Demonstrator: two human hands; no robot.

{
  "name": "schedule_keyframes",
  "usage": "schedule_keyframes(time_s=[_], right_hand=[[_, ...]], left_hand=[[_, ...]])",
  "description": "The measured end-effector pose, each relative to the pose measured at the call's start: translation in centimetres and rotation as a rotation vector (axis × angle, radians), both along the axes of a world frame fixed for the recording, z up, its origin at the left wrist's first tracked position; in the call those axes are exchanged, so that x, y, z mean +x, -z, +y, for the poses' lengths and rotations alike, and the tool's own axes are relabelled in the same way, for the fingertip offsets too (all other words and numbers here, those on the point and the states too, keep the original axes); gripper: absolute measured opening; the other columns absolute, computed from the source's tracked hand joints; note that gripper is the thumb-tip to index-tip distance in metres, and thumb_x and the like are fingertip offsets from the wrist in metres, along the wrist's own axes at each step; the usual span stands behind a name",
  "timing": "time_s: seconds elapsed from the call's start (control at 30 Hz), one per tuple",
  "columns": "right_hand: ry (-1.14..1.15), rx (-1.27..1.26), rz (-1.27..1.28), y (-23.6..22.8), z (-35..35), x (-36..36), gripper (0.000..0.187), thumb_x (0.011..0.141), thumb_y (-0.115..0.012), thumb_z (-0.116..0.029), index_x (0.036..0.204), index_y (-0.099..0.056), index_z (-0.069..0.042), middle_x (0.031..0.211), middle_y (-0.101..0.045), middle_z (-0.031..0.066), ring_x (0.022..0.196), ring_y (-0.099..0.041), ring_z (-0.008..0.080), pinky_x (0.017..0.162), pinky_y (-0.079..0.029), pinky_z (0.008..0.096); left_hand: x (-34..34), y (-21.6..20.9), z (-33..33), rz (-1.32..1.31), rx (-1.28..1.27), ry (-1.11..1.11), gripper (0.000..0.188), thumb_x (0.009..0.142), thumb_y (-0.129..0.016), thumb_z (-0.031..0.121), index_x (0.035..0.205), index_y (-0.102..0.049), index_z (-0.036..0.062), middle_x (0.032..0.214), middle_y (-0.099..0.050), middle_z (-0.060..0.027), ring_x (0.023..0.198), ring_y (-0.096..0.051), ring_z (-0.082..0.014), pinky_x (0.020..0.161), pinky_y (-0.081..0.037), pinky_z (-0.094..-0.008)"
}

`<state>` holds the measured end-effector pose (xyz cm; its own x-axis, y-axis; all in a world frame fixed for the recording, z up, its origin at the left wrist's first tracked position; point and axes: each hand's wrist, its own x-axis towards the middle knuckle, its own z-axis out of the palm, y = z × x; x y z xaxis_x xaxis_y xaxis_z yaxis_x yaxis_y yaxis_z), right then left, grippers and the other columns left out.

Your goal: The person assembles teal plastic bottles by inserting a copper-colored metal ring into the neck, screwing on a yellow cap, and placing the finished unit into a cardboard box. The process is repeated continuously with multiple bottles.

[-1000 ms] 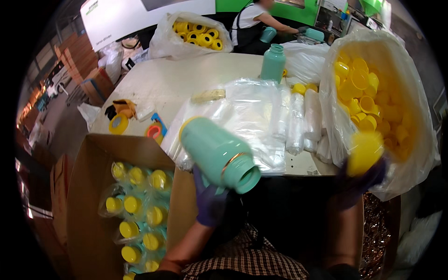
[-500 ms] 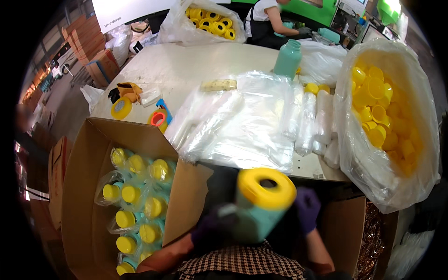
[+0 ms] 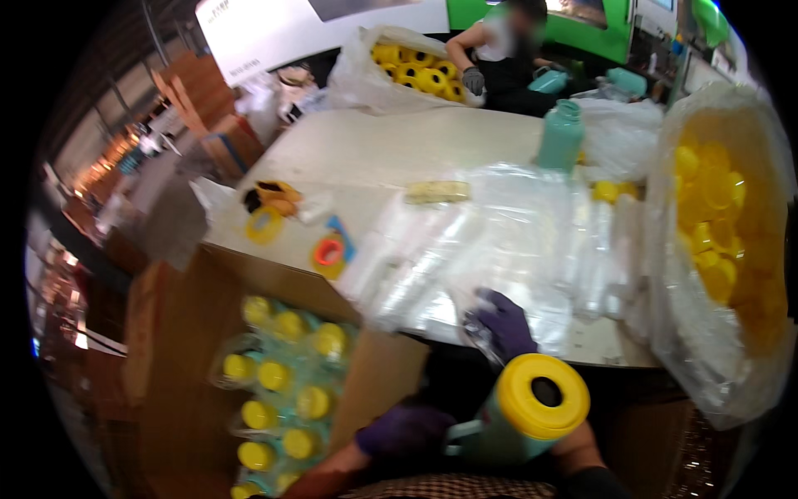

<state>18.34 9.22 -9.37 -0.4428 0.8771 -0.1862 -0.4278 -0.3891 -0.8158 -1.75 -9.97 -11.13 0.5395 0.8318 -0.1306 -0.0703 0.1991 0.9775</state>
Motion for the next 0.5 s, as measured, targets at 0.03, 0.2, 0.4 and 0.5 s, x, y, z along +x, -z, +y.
schedule_keyframes(time_s=[0.03,0.2,0.4,0.5], right_hand=[[0.003,0.044,-0.023,-0.3,-0.7,0.1,0.048,0.083,-0.072,0.003,0.128,-0.054,0.003,0.098,-0.067,0.0125,0.084,-0.067,0.0185,0.074,-0.056,0.0296],[-0.179,0.215,-0.391,1.6,-0.4,0.8,0.049,0.082,-0.072,-0.004,0.128,-0.056,0.001,0.083,-0.066,0.0044,0.067,-0.061,0.0119,0.06,-0.052,0.028],[0.222,0.052,0.699,6.8,-2.0,9.3,0.071,0.098,-0.055,-0.01,0.158,-0.018,-0.022,0.066,-0.032,-0.0065,0.052,-0.036,0.0049,0.046,-0.038,0.0215],[0.54,0.234,0.568,2.6,-8.8,11.0,0.072,0.098,-0.054,-0.02,0.158,-0.016,-0.015,0.074,-0.039,-0.0027,0.07,-0.05,0.0118,0.072,-0.049,0.035]], left_hand=[[-0.3,0.3,1.3,0.016,0.011,-0.188,0.05,0.096,-0.061,0.019,0.141,-0.048,0.0031,0.126,-0.061,-0.011,0.113,-0.059,-0.0182,0.096,-0.048,-0.0314],[3.6,1.1,11.3,0.353,0.257,-0.552,0.028,0.091,-0.069,0.023,0.108,-0.064,0.0009,0.106,-0.064,-0.0114,0.104,-0.059,-0.0199,0.092,-0.047,-0.037],[0.7,4.9,13.8,-1.205,-0.388,-0.251,0.026,0.098,-0.056,0.025,0.115,-0.06,0.005,0.11,-0.063,-0.0075,0.105,-0.062,-0.0255,0.091,-0.051,-0.0409],[2.9,0.8,9.4,-0.583,0.202,-0.245,0.034,0.1,-0.054,0.03,0.121,-0.06,0.0041,0.123,-0.059,-0.0134,0.111,-0.059,-0.0296,0.097,-0.047,-0.0414]])
